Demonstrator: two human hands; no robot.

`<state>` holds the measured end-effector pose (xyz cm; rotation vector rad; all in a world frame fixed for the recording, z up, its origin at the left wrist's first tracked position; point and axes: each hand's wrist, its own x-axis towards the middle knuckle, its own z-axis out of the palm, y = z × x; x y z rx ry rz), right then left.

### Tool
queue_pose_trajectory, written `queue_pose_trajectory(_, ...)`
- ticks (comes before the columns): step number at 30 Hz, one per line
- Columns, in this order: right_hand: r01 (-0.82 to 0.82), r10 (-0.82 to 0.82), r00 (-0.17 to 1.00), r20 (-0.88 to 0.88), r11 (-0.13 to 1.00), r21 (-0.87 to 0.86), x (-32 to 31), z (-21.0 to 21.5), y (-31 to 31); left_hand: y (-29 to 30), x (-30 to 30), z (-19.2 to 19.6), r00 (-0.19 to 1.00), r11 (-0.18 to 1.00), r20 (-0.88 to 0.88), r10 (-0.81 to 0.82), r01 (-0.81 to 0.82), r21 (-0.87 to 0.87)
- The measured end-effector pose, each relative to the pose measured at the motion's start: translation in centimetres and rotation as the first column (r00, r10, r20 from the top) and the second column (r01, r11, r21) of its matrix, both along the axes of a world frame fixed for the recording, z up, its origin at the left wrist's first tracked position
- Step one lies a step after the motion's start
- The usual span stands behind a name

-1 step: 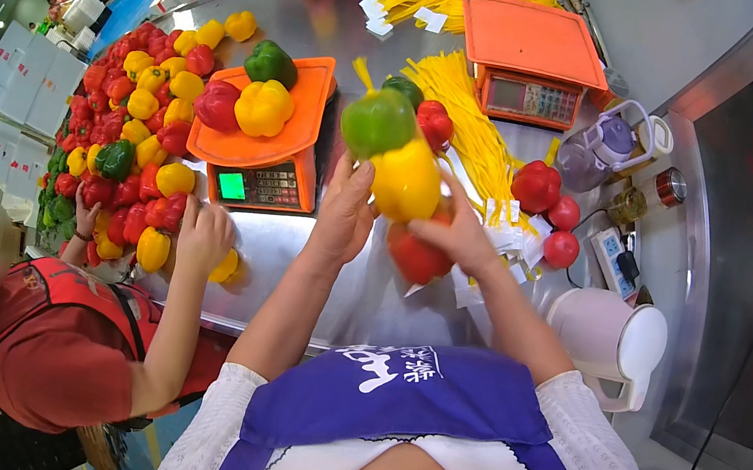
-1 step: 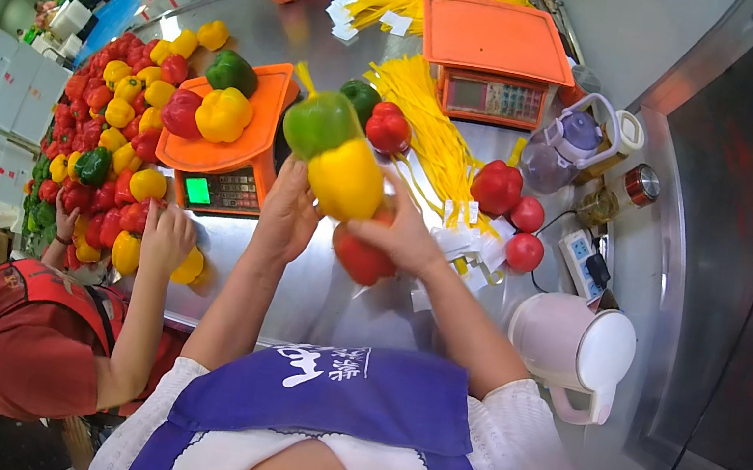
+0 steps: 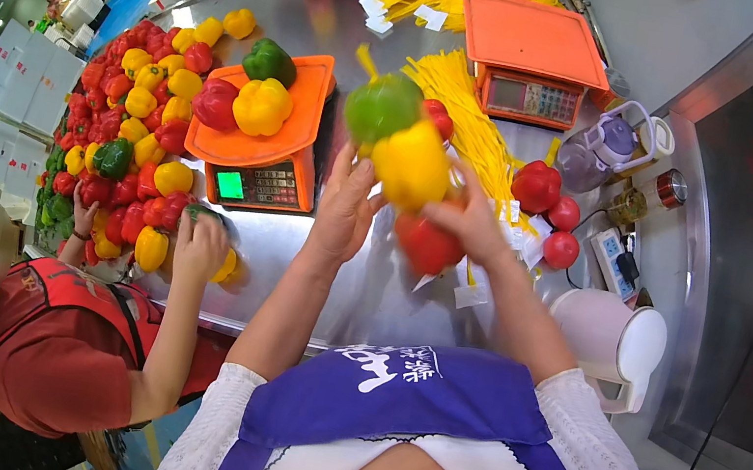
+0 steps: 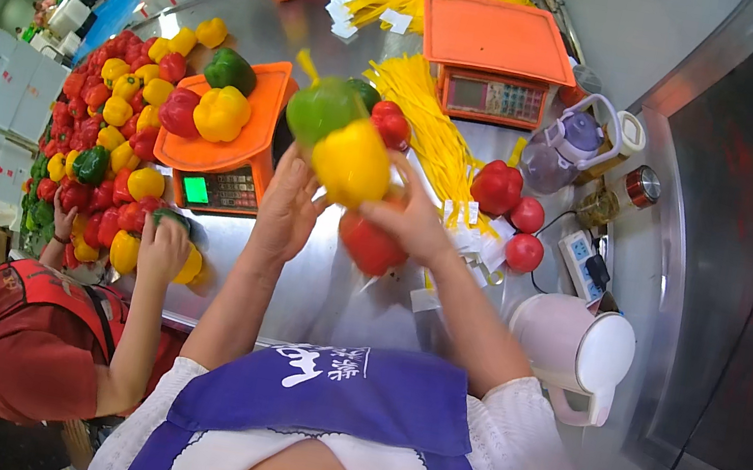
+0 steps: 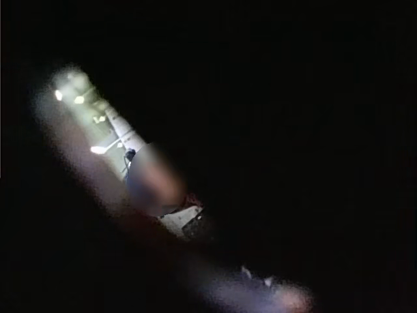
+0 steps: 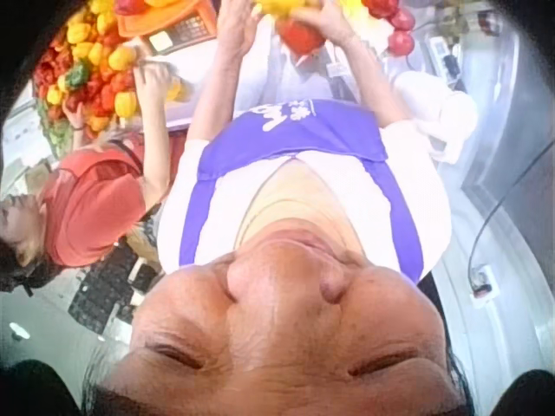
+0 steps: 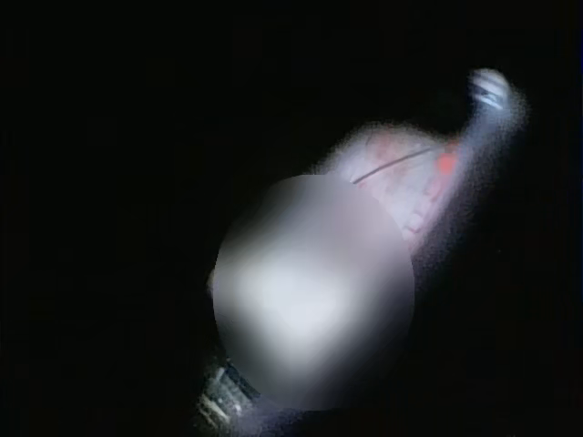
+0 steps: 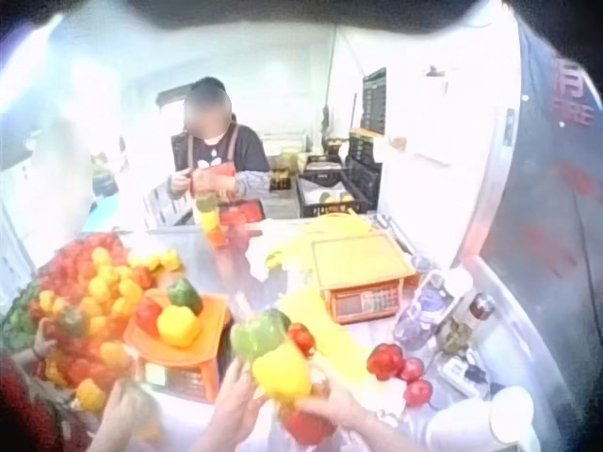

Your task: The person assembles colorful bell pepper skewers by hand. They pick red, yellow, and green bell peppers from a large pile, thread them onto yellow sticks, and tie the ends with yellow string. The finished skewers are placed on the table.

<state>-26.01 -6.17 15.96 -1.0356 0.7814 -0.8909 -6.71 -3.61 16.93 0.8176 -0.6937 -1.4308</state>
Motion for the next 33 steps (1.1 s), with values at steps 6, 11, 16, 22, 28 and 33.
queue_pose_trajectory(6,0.269,-0.318,0.938,-0.135,0.918,-0.293,-4.7,4.7,-14.2,0.2,2.3,-4.2,0.869,0.989,0.491,0.066,-0.122,0.083)
queue_pose_trajectory(11,0.48,-0.552,0.786,-0.277,0.828,-0.29,-8.6,2.4,-27.7,-0.5,3.0,-5.6,0.6,0.985,0.793,0.11,-0.173,-0.006)
queue_pose_trajectory(16,0.296,-0.82,0.312,-0.481,0.564,-0.771,-7.5,0.9,-30.3,-4.5,4.0,-4.6,0.268,0.981,0.943,0.195,-0.044,-0.19)
queue_pose_trajectory(22,-0.398,-0.42,0.523,-0.742,0.649,-0.648,0.5,0.8,-17.4,-13.8,3.7,-7.0,0.209,0.979,0.958,0.195,0.019,-0.203)
queue_pose_trajectory(28,-0.345,-0.145,0.542,-0.828,0.86,-0.377,3.5,-4.0,-14.9,-18.9,3.9,-8.4,0.299,0.994,0.949,-0.097,0.074,0.079)
queue_pose_trajectory(33,-0.291,-0.264,0.484,-0.834,0.851,-0.438,4.0,-4.6,-14.4,-19.8,3.5,-7.3,0.313,0.988,0.937,-0.154,0.059,0.143)
